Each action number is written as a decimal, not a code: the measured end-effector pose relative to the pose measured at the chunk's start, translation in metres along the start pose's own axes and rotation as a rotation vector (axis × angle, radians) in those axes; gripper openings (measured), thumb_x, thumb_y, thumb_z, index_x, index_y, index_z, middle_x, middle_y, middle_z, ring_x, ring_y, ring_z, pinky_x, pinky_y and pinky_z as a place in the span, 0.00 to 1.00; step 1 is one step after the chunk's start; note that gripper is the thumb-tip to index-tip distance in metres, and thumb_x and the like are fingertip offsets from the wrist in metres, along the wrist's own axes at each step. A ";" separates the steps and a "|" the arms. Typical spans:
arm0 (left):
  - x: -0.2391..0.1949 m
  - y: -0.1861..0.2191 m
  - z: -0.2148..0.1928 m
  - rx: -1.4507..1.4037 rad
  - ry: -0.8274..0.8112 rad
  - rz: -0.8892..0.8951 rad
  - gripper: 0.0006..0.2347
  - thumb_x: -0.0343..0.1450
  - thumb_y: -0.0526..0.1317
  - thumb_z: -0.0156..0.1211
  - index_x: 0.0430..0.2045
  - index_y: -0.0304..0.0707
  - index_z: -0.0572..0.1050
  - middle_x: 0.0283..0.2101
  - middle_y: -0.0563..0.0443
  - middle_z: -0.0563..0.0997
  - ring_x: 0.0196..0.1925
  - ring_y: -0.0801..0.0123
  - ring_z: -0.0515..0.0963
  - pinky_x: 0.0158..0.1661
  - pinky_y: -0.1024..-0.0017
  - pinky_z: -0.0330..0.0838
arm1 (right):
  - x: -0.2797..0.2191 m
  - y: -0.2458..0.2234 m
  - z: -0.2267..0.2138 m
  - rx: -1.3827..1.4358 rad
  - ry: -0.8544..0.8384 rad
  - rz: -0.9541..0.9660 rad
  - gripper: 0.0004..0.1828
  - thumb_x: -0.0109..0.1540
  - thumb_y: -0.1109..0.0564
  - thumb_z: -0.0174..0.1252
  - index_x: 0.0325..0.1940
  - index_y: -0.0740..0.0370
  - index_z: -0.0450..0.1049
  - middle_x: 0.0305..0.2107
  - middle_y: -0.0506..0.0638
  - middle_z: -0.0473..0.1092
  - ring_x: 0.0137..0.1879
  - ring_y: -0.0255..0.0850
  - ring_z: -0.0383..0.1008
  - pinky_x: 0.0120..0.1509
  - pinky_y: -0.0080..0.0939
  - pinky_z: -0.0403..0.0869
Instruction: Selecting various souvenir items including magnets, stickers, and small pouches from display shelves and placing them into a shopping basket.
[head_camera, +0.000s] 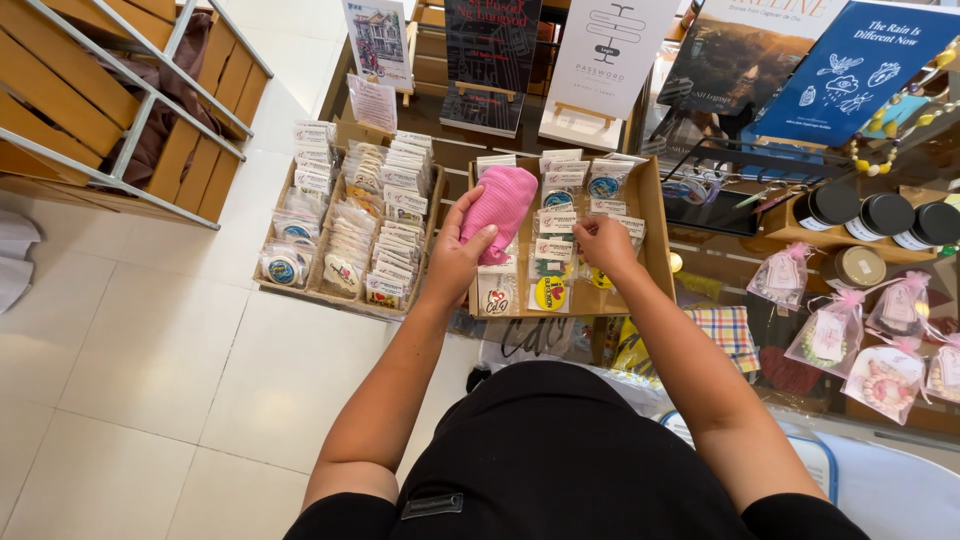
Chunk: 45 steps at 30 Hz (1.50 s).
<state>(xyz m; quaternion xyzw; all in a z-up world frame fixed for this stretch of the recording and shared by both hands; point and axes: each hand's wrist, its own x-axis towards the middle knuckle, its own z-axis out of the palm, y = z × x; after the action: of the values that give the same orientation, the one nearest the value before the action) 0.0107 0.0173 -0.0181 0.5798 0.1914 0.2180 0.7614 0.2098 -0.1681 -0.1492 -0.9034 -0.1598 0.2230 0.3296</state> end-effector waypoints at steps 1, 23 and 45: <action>-0.002 0.002 0.001 -0.001 -0.002 -0.001 0.24 0.72 0.30 0.59 0.65 0.47 0.67 0.64 0.35 0.66 0.54 0.60 0.75 0.43 0.65 0.84 | 0.001 0.003 0.002 0.000 0.001 0.002 0.19 0.64 0.46 0.58 0.48 0.64 0.78 0.26 0.52 0.78 0.27 0.40 0.80 0.40 0.42 0.80; -0.024 0.005 -0.024 0.009 -0.052 -0.014 0.23 0.73 0.31 0.59 0.65 0.48 0.67 0.66 0.32 0.65 0.64 0.51 0.70 0.55 0.56 0.74 | -0.018 0.020 0.005 -0.121 0.095 -0.079 0.09 0.66 0.49 0.61 0.44 0.54 0.78 0.17 0.44 0.75 0.33 0.42 0.81 0.48 0.44 0.77; -0.088 -0.002 -0.042 -0.070 -0.043 -0.073 0.24 0.72 0.30 0.58 0.64 0.48 0.67 0.65 0.36 0.64 0.55 0.60 0.74 0.41 0.66 0.84 | -0.009 0.074 0.060 -0.387 -0.110 0.115 0.21 0.45 0.45 0.72 0.39 0.49 0.79 0.37 0.54 0.79 0.56 0.53 0.79 0.59 0.51 0.76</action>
<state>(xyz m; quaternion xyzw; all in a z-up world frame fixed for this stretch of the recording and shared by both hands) -0.0856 0.0019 -0.0271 0.5501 0.1884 0.1840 0.7925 0.1820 -0.1949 -0.2366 -0.9440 -0.1657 0.2553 0.1272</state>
